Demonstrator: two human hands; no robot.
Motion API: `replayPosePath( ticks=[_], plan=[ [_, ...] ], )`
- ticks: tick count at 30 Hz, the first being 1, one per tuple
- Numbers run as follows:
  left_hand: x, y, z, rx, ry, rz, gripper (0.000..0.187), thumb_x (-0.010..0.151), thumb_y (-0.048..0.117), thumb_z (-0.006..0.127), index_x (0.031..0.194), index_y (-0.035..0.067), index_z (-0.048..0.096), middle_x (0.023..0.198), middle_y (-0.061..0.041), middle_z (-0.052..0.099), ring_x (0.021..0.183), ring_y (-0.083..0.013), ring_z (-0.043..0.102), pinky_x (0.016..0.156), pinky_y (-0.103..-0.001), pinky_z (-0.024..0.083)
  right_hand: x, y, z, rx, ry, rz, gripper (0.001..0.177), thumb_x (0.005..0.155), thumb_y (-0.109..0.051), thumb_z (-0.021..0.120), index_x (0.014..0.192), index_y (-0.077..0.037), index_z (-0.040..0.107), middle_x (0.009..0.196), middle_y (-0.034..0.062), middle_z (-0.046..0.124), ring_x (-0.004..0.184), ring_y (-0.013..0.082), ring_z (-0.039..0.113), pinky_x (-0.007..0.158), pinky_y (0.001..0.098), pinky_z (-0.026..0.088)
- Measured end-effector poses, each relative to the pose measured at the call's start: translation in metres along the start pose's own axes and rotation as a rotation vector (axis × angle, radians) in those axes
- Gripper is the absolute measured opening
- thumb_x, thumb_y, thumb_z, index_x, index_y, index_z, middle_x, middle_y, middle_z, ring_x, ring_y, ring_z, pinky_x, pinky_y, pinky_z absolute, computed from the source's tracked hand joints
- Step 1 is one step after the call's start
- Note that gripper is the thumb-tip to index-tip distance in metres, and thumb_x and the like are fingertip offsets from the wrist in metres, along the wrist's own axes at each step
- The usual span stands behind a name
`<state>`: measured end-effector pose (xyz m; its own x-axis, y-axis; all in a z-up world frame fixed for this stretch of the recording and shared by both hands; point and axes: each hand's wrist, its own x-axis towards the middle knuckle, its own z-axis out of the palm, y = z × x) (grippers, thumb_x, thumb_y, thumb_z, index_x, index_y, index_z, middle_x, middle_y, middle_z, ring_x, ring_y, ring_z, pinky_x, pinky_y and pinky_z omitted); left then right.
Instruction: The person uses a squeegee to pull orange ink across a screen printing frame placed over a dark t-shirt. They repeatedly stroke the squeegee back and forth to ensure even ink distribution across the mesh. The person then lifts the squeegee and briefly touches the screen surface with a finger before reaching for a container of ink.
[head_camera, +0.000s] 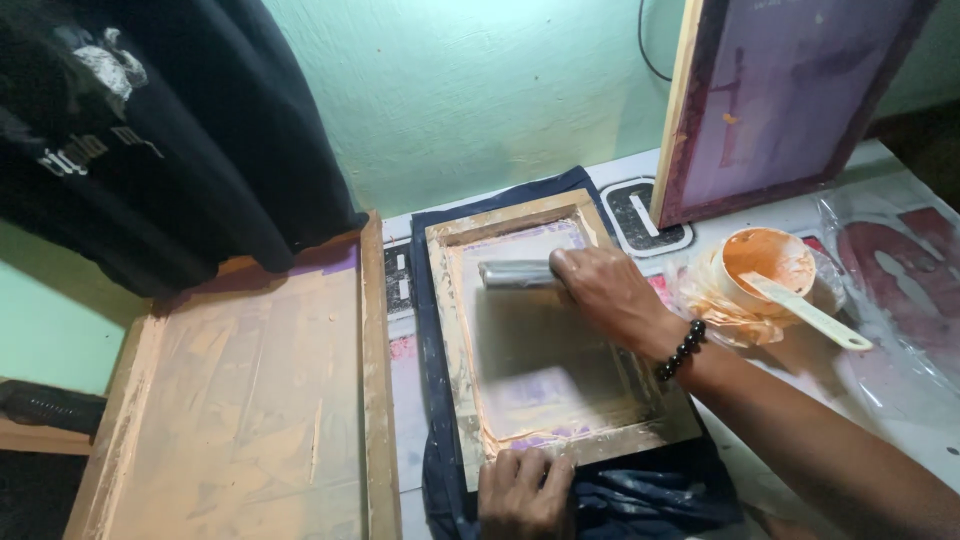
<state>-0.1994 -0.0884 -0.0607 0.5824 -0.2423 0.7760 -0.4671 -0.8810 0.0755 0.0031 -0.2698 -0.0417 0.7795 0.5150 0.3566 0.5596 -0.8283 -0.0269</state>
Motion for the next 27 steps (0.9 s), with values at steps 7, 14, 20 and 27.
replayPosePath(
  ticks=[7, 14, 20, 27],
  plan=[
    [-0.068, 0.0, 0.022, -0.042, -0.094, -0.177, 0.017, 0.089, 0.039, 0.061, 0.096, 0.031, 0.075, 0.094, 0.005, 0.068, 0.085, -0.0243, 0.062, 0.068, -0.039, 0.046, -0.001, 0.0, 0.044, -0.175, -0.03, -0.087, 0.024, 0.098, -0.015, 0.057, 0.12, -0.006, 0.055, 0.119, 0.0159, 0.066, 0.098, 0.0279, 0.069, 0.09, 0.0468, 0.057],
    [-0.069, -0.002, 0.017, -0.046, -0.122, -0.211, 0.026, 0.077, 0.031, 0.061, 0.097, 0.034, 0.076, 0.093, 0.012, 0.07, 0.09, -0.0196, 0.065, 0.07, -0.038, 0.046, -0.012, -0.031, -0.002, -0.053, -0.326, -0.115, 0.041, 0.098, -0.002, 0.054, 0.138, -0.009, 0.051, 0.107, 0.0149, 0.065, 0.083, 0.0278, 0.069, 0.083, 0.0462, 0.058],
    [-0.066, 0.0, 0.021, -0.04, -0.166, -0.203, 0.027, 0.08, 0.038, 0.059, 0.101, 0.035, 0.076, 0.099, 0.013, 0.07, 0.09, -0.0192, 0.064, 0.066, -0.038, 0.042, 0.018, -0.008, -0.034, 0.047, -0.332, -0.017, 0.015, 0.097, -0.003, 0.062, 0.106, -0.015, 0.063, 0.073, 0.0032, 0.064, 0.058, 0.0195, 0.057, 0.051, 0.037, 0.048],
    [-0.064, -0.003, 0.037, 0.088, 0.091, -0.15, 0.028, 0.094, 0.041, 0.046, 0.085, 0.037, 0.073, 0.078, 0.017, 0.068, 0.078, -0.0134, 0.067, 0.059, -0.034, 0.042, 0.065, 0.008, 0.02, -0.014, -0.177, -0.006, 0.021, 0.086, -0.02, 0.079, 0.1, -0.014, 0.064, 0.073, 0.0075, 0.06, 0.062, 0.0253, 0.059, 0.054, 0.0439, 0.05]
  ],
)
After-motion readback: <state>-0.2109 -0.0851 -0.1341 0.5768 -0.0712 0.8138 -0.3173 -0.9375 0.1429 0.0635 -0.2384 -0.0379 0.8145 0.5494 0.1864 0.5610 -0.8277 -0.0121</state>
